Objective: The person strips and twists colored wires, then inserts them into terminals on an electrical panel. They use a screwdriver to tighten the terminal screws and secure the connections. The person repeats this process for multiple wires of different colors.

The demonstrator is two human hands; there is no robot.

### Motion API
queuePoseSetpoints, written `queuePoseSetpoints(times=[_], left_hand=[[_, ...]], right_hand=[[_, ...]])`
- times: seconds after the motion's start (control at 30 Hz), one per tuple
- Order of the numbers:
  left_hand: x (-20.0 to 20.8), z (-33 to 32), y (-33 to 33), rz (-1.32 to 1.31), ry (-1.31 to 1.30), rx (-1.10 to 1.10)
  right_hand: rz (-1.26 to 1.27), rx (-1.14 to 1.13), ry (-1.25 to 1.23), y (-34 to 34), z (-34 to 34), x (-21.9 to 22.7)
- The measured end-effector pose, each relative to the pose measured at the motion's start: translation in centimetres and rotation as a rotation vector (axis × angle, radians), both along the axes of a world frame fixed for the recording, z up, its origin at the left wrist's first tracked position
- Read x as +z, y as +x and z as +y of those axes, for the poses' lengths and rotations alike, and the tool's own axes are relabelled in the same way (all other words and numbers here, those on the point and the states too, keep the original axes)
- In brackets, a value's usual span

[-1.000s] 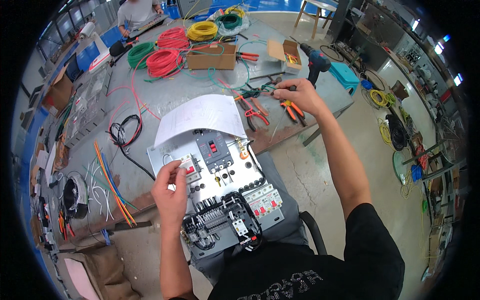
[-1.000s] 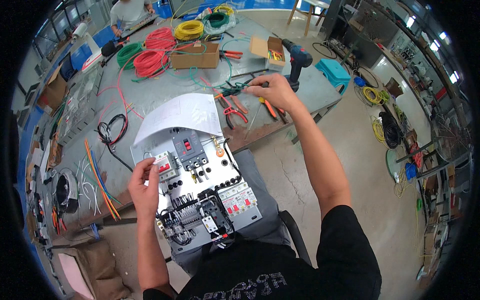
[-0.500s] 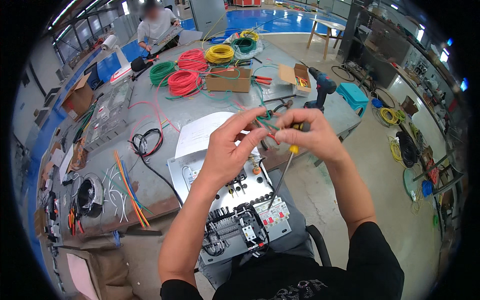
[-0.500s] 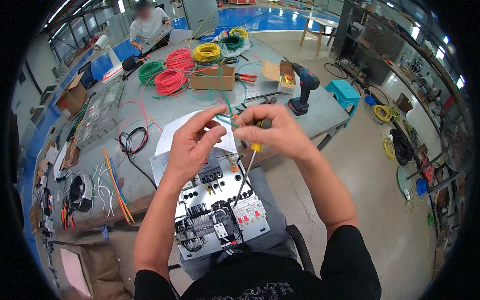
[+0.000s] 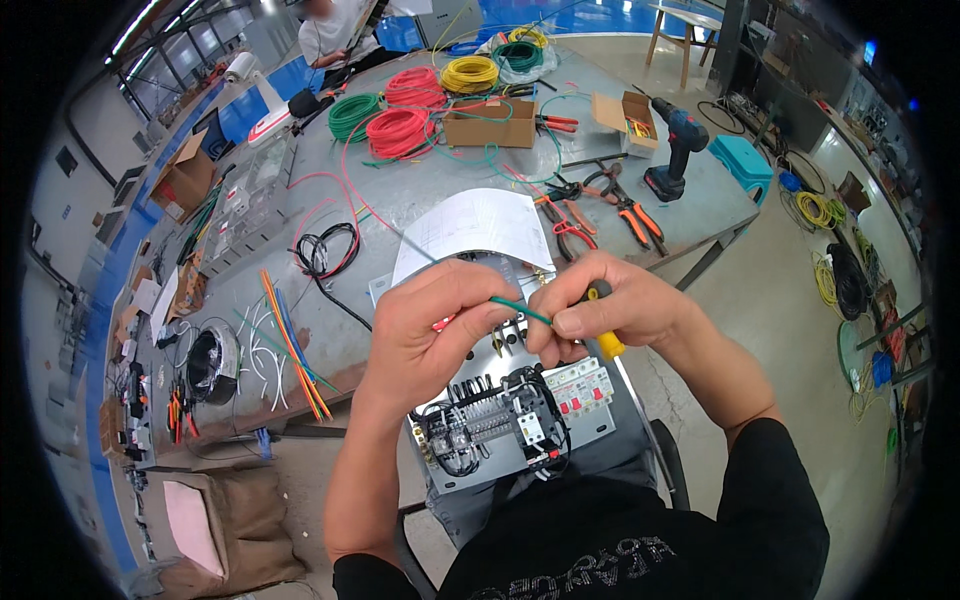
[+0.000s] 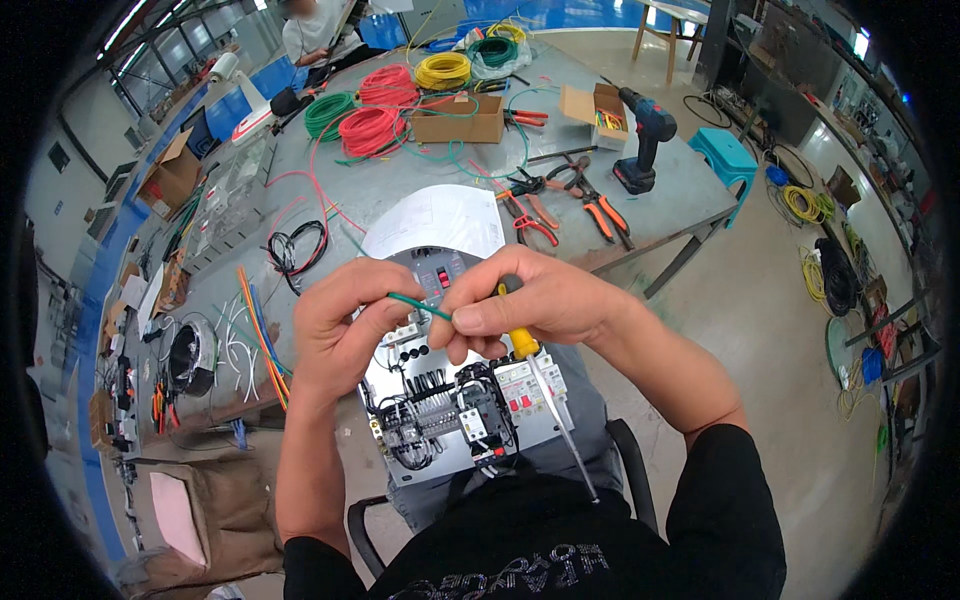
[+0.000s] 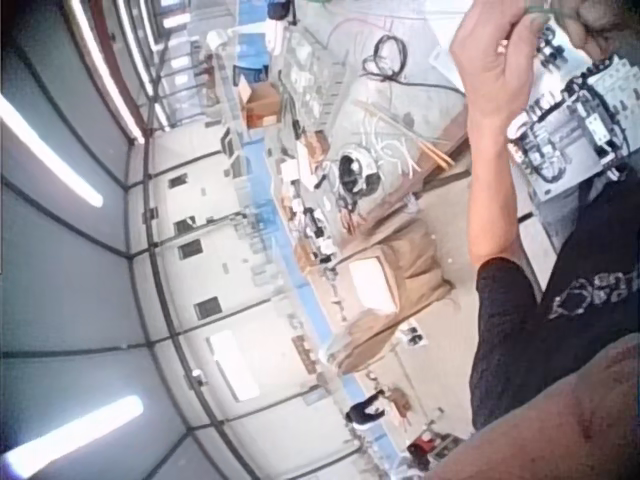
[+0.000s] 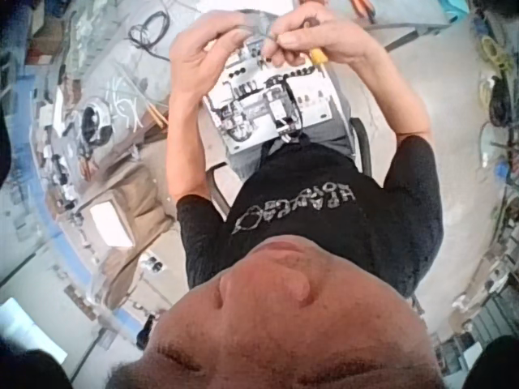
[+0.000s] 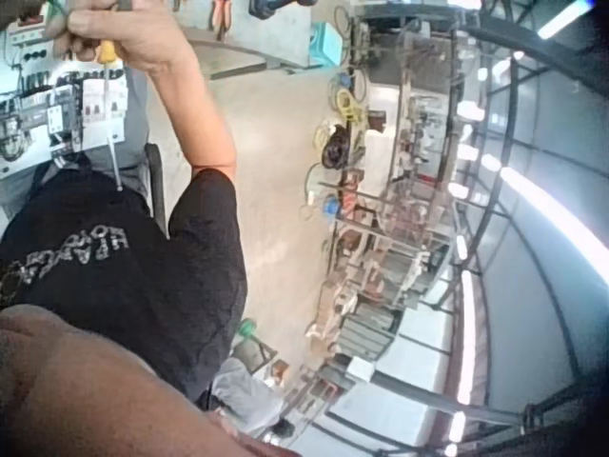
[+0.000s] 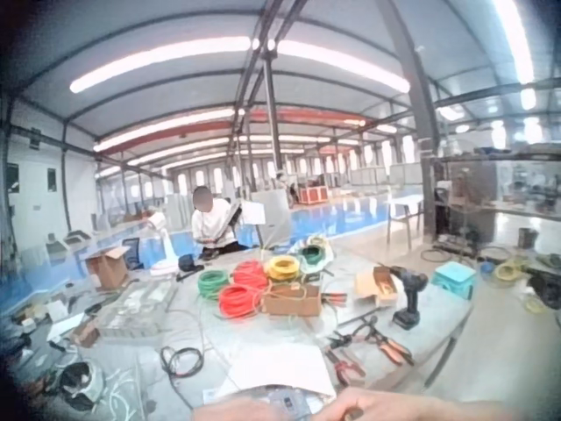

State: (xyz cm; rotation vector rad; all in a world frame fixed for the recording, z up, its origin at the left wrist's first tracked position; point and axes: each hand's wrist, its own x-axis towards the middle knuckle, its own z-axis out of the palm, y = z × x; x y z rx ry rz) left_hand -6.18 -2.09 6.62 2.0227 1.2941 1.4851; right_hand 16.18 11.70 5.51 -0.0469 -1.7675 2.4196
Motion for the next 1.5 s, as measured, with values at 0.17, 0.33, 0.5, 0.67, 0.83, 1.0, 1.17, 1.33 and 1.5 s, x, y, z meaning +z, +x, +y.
queuePoseSetpoints(times=[0.17,0.33,0.5,0.67,0.83,1.0,1.17,1.33,1.5], left_hand=[[0.4,-1.5,-0.4,0.045,0.041,-0.018],[0.5,-3.2,0.4,-0.159,-0.06,0.032],[0.5,-3.5,1.0,-0.331,-0.086,0.035],[0.3,-3.3,1.1,-0.409,-0.042,0.058],[0.1,-3.3,0.1,-0.042,0.222,0.221],[-0.2,-3.9,1.7,0.038,0.359,0.379],[-0.5,-3.1,2.8,0.181,0.506,0.398],[-1.6,-2.0,4.4,0.199,0.711,0.496],[-2.2,-2.5,2.8,0.167,0.655,0.503]], right_hand=[[-0.02,0.035,0.058,-0.4,-1.0,0.1],[0.126,-0.124,0.28,-1.0,-2.6,0.6],[0.219,-0.217,0.449,-1.2,-2.6,1.1],[0.224,-0.317,0.467,-1.6,-2.2,1.0],[0.176,-0.428,0.438,-1.7,-2.8,1.2],[0.225,-0.566,0.648,-3.2,-5.2,0.7],[0.408,-0.838,1.051,-4.7,-5.0,0.1],[0.453,-0.807,0.907,-5.7,-4.7,-1.1],[0.446,-0.83,0.778,-5.9,-3.5,-0.8]])
